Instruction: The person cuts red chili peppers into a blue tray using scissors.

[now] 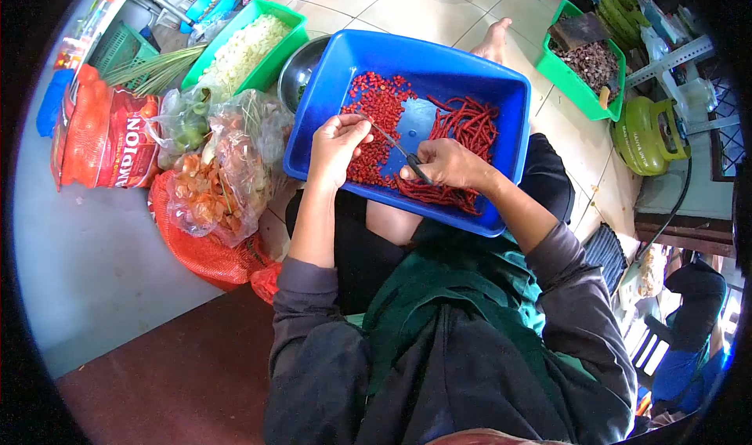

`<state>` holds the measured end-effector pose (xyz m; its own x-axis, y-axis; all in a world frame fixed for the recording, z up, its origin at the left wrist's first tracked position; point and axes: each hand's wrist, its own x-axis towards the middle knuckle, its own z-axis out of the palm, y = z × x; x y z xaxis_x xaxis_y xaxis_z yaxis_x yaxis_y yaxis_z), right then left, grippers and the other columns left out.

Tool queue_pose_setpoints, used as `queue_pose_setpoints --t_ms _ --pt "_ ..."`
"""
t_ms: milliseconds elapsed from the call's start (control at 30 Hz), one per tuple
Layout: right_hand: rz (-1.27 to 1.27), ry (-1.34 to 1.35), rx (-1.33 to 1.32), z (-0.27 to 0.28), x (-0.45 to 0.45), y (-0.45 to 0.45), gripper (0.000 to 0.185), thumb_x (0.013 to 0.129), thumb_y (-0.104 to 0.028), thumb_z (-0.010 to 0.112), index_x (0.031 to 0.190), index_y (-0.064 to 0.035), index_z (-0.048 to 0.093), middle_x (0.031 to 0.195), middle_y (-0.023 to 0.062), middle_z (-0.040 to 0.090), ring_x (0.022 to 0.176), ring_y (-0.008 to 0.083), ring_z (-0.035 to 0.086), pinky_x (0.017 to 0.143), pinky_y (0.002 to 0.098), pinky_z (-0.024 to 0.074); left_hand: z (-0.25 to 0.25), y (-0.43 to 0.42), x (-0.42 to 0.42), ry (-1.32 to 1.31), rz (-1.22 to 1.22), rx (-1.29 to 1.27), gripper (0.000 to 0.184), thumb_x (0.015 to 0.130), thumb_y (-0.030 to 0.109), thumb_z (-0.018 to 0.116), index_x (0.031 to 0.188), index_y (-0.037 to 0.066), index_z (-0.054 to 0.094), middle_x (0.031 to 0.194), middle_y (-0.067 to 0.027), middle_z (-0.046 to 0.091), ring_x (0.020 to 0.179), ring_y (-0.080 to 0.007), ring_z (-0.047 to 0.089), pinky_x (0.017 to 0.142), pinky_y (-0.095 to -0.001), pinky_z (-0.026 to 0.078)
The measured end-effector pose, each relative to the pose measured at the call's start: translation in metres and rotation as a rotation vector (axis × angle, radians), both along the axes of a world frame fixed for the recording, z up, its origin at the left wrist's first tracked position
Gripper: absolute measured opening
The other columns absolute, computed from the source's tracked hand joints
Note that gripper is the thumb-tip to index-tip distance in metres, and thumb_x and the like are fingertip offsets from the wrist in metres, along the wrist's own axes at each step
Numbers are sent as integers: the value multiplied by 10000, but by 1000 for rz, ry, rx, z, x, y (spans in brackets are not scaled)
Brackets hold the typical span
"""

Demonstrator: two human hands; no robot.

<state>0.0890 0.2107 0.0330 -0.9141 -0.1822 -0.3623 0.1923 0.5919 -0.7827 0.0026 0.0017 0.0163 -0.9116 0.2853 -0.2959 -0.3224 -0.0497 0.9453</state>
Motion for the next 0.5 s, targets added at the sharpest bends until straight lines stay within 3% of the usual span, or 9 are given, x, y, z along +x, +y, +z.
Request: queue_pose_setpoints --t_ms 500 --pt "-12 -42 -46 0 -5 1 642 693 -632 699 636 -9 556 552 77 512 563 175 513 532 350 403 -3 -1 1 32 -77 -113 146 853 123 659 963 29 640 855 -30 652 691 -55 572 531 -165 410"
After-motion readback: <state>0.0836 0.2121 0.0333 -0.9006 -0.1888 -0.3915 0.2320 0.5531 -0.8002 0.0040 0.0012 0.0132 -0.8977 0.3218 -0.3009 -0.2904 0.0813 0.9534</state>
